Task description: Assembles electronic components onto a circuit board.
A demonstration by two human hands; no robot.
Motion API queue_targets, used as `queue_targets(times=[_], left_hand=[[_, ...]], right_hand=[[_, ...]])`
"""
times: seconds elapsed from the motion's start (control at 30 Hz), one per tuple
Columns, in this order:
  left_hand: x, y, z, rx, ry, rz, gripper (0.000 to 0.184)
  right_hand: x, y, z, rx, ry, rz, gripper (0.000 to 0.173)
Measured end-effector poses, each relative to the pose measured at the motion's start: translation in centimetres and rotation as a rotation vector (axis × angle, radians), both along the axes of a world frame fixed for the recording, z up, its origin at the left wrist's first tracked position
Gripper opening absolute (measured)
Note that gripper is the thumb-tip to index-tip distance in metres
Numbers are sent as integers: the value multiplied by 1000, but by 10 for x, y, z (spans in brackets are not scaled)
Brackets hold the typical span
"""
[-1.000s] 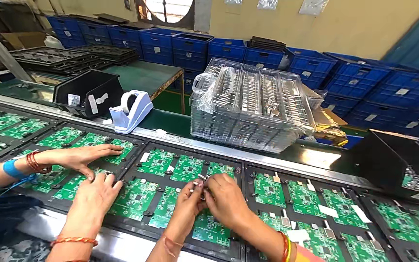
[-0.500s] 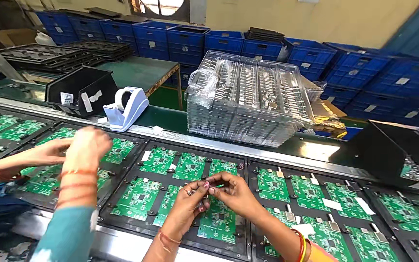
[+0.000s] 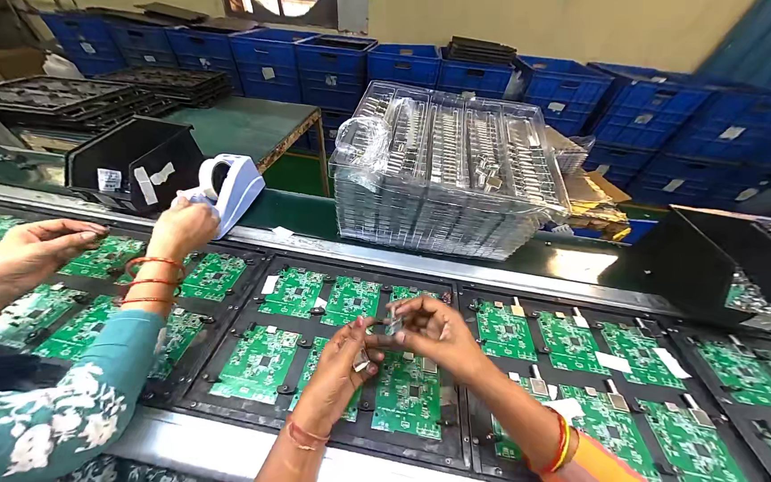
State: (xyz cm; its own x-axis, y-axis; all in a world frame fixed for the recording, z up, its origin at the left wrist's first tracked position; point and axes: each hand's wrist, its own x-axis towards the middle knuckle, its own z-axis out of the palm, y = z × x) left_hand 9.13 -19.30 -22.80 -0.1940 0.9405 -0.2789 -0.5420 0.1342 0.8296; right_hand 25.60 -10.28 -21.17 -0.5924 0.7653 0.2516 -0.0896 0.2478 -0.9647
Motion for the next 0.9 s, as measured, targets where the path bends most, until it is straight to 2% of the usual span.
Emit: queue_targets(times=[0.07, 0.13, 0.23, 0.37, 0.53, 0.67, 0.8, 0.83, 0.9], left_hand=[[-1, 2, 1, -16, -48, 19, 32], [0, 3, -1, -25, -50, 39, 44], [2, 4, -1, -38, 10, 21, 45], [2, 4, 2, -49, 96, 43, 33], [1, 3, -2, -40, 157, 133, 14], [1, 3, 0, -78, 232, 158, 22], [1, 3, 0, -105, 307, 215, 8], [1, 3, -1, -101, 299, 234, 5], [1, 4, -1, -95, 274, 245, 11]], right_hand=[[14, 29, 3, 289, -175, -162, 32], [29, 60, 1, 548, -412, -259, 29], [43, 93, -12, 720, -699, -223, 26], [42, 107, -24, 727, -889, -137, 24], [38, 111, -28, 681, -1001, -123, 19], [41, 109, -24, 647, -1055, -126, 18], [51, 99, -39, 745, -896, -260, 9], [54, 96, -41, 772, -896, -271, 9], [59, 85, -38, 767, -980, -269, 20]])
